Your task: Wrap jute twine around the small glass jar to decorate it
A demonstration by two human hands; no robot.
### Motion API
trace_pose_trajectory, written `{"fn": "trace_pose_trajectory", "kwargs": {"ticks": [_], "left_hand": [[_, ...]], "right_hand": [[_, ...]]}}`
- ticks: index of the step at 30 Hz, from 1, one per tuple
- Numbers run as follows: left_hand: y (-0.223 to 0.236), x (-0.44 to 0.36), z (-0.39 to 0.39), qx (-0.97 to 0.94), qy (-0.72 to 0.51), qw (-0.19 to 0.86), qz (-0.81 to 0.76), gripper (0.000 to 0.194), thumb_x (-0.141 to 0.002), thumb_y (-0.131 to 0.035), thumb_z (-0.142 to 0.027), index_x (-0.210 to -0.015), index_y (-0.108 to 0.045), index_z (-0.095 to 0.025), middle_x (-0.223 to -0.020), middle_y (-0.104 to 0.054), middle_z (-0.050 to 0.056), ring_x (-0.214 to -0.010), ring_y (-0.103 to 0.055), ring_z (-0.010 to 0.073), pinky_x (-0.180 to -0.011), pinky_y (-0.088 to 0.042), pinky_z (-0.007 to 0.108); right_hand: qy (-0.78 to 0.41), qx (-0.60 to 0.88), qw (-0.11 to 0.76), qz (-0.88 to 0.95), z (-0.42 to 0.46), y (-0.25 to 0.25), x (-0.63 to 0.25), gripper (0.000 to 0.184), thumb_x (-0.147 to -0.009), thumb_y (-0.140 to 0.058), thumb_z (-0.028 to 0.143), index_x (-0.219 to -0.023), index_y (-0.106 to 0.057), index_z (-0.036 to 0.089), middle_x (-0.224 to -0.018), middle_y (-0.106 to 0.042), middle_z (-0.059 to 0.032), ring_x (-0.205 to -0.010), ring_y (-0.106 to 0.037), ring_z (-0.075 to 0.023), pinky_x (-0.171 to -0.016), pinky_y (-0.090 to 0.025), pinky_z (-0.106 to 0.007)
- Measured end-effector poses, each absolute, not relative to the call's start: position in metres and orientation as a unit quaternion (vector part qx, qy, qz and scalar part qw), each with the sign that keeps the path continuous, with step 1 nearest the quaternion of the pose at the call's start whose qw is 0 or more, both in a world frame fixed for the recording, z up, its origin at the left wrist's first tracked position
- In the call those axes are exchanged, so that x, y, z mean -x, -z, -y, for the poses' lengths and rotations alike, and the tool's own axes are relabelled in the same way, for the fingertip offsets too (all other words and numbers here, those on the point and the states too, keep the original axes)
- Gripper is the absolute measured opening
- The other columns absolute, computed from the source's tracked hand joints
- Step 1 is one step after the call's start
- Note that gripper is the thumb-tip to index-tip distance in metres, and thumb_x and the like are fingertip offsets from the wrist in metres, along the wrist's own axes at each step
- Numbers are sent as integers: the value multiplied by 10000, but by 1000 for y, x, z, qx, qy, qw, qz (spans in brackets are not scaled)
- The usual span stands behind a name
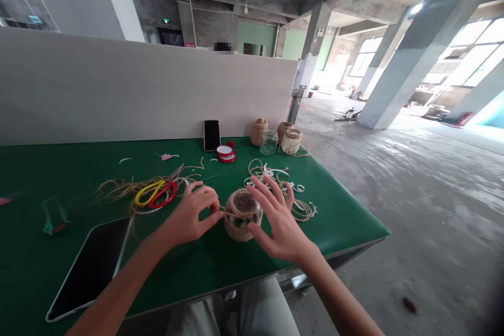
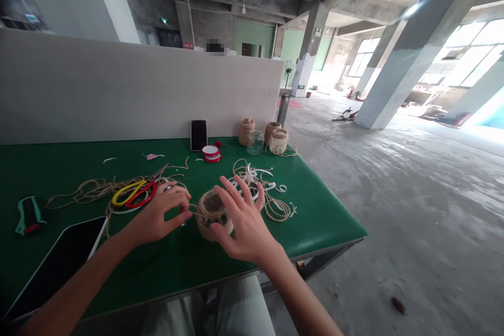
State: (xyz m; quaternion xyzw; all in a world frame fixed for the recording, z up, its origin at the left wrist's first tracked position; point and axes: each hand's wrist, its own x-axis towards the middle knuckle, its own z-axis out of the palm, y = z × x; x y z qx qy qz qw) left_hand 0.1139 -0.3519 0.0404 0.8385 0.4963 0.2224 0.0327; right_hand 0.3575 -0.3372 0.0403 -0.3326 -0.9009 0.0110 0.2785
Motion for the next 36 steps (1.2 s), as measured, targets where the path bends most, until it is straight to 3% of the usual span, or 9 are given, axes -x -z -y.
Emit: {"fn": "trace_pose_trajectory", "kwargs": {"ticks": [5, 8, 18, 22, 29, 34, 36], "left_hand": [[-38, -114, 349, -837, -233, 22, -494, 169, -854, -487, -302, -714, -480, -206, -787, -608, -2, -908, -553, 184, -1035, -235, 480], [-38, -113, 348, -835, -239, 18, -496, 179, -859, -480, -306, -711, -477, -205, -792, -614, -3, -900, -557, 179, -1037, -237, 469], [-40, -114, 341, -828, -218, 33, -515, 214, -875, -441, -368, -739, -492, -210, -852, -636, 2, -905, -555, 177, -1059, -209, 470], [-38, -114, 339, -830, -215, 30, -515, 224, -880, -424, -381, -747, -492, -214, -853, -633, 5, -916, -554, 180, -1056, -212, 476], [-39, -116, 341, -827, -220, 30, -516, 203, -870, -448, -356, -742, -503, -208, -854, -632, 7, -919, -552, 182, -1051, -212, 478], [-41, -117, 344, -829, -219, 31, -513, 215, -876, -454, -370, -747, -507, -206, -866, -631, 8, -928, -553, 187, -1049, -208, 473], [-42, -116, 345, -828, -221, 33, -514, 225, -880, -452, -377, -745, -507, -206, -869, -628, 8, -928, -552, 187, -1052, -204, 472]], "right_hand": [[96, 310, 331, 886, 354, -25, -354, 469, -897, -451, 301, -1358, -415, 225, -1422, -441, 0, -1338, -327, -253, -1109, 141, -530], [136, 297, 369, 870, 359, -11, -353, 438, -891, -475, 244, -1328, -459, 215, -1351, -523, 15, -1278, -413, -217, -1117, 156, -506], [192, 304, 400, 843, 353, 10, -351, 414, -865, -503, 213, -1278, -519, 229, -1267, -598, 20, -1201, -497, -202, -1133, 64, -492], [191, 317, 426, 826, 350, 16, -347, 388, -851, -503, 228, -1232, -556, 279, -1206, -642, 39, -1141, -542, -212, -1125, -27, -464], [123, 312, 465, 819, 352, 12, -342, 417, -834, -504, 177, -1235, -545, 284, -1177, -660, 56, -1079, -553, -204, -1066, -104, -423], [-60, 373, 453, 807, 355, -10, -347, 339, -889, -394, 193, -1060, -646, 341, -1205, -633, 94, -1192, -443, -246, -999, -230, -457], [-121, 387, 464, 788, 351, -17, -349, 376, -920, -329, 208, -1126, -616, 338, -1326, -540, 79, -1217, -425, -226, -995, -283, -436]]}}
